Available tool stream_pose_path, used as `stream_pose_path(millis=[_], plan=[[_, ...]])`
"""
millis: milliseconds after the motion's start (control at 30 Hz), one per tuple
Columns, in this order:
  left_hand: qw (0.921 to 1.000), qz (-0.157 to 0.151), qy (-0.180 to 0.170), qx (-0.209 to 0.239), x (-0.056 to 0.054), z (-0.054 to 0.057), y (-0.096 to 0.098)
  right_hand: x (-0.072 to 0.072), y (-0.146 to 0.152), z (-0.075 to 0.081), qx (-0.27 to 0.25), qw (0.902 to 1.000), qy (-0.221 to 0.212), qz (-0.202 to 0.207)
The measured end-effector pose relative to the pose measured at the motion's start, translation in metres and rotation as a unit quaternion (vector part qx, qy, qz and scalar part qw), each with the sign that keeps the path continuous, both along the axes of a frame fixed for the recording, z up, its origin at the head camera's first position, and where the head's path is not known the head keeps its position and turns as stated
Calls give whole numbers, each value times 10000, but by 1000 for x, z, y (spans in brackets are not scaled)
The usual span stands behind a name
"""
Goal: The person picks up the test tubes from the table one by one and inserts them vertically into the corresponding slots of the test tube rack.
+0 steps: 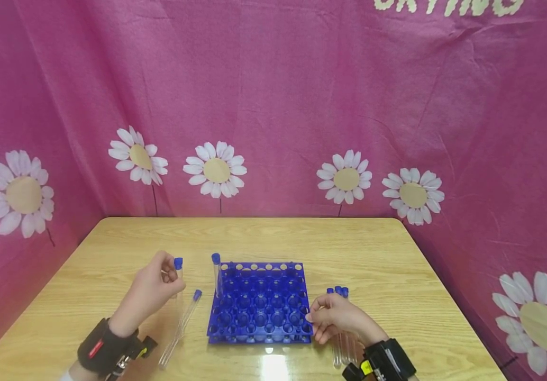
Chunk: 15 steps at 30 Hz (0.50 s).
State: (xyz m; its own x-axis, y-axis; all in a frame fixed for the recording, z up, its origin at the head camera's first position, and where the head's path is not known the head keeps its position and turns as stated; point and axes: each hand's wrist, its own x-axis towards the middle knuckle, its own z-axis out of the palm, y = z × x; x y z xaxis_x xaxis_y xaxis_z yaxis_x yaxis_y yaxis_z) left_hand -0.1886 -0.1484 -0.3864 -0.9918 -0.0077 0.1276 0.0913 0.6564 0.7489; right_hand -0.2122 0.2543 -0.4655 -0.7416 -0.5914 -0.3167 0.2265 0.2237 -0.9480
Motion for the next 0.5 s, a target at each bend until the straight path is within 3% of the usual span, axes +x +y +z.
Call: stream_pose_path(millis=[233,500], plan=[[9947,-38,991,276,13,12,19,2,-2,2,-21,10000,-2,-24],[9733,-409,1917,1196,19,16,47,2,-2,2,-25,10000,0,-51]])
